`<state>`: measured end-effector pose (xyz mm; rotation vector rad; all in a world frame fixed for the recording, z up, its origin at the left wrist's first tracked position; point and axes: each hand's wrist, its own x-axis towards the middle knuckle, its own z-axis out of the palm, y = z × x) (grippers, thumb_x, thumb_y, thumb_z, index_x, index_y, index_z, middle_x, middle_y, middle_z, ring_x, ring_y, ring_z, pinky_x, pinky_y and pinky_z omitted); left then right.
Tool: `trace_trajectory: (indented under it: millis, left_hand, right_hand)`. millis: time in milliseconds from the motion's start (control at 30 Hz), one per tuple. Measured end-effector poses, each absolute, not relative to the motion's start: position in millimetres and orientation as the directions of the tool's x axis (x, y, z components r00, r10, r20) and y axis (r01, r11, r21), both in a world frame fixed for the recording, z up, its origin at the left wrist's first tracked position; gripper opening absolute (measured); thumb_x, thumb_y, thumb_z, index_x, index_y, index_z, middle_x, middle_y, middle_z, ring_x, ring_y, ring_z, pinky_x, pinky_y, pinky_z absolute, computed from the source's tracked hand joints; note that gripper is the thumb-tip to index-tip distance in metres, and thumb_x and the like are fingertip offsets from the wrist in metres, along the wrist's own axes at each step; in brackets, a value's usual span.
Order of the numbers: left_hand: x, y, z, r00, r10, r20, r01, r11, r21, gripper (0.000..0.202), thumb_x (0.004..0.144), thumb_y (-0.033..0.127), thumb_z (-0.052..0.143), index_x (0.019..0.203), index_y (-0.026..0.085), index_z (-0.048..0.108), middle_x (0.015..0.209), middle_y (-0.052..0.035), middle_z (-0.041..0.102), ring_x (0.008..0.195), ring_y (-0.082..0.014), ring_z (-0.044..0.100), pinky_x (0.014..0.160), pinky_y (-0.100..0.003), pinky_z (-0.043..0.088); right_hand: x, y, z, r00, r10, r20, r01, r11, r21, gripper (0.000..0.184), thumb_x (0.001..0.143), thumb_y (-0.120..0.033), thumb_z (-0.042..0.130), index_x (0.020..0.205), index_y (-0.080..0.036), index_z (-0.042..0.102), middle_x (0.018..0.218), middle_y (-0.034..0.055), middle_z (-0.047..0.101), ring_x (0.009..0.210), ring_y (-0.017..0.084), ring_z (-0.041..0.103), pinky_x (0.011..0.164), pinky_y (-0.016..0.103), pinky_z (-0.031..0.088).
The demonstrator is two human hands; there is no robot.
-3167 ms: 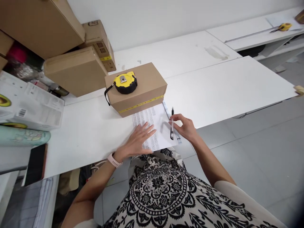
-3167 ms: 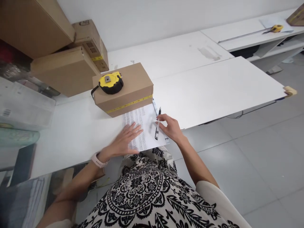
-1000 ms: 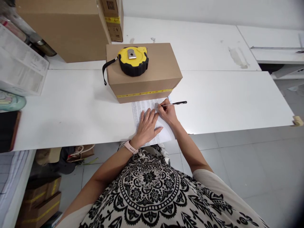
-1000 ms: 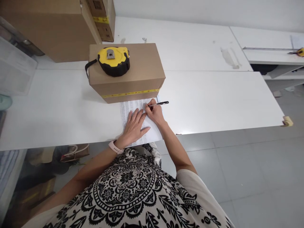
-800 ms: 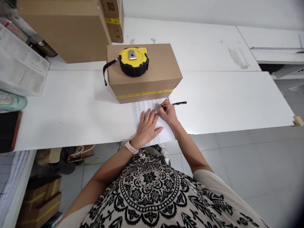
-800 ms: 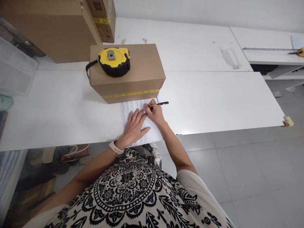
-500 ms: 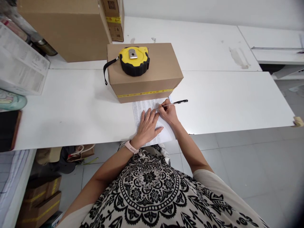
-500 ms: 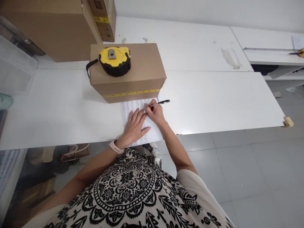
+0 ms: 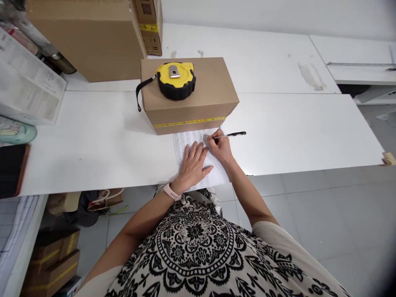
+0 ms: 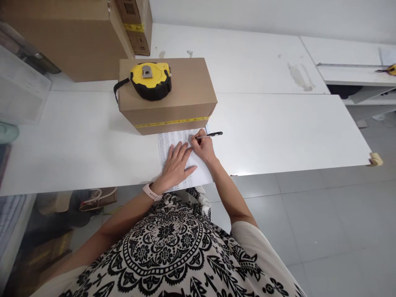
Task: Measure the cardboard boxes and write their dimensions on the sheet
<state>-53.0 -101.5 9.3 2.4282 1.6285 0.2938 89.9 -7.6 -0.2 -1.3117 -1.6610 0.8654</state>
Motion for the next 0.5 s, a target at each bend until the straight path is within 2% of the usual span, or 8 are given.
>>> trace_trajectory:
  millis: [500]
  left_hand:
    - [-53.4, -101.4, 6.8, 0.375, 0.925, 0.056, 0.885, -0.375, 0.275, 0.07, 0.1, 0.055, 0.041, 0.151, 0.007, 0.04, 0.163, -0.0198, 0.035, 0.155, -0.0382, 0.018, 0.126, -0.059, 0.008]
  right_hand:
    - [90.5, -7.9, 0.5, -0.113, 0.977, 0.183, 0.409, 0.214, -0.887, 0.019, 0.083, -0.031, 0.057, 0.072, -0.025, 0.044, 0.056, -0.0063, 0.045, 0.055, 0.012, 0.043, 0.053, 0.027, 0.035]
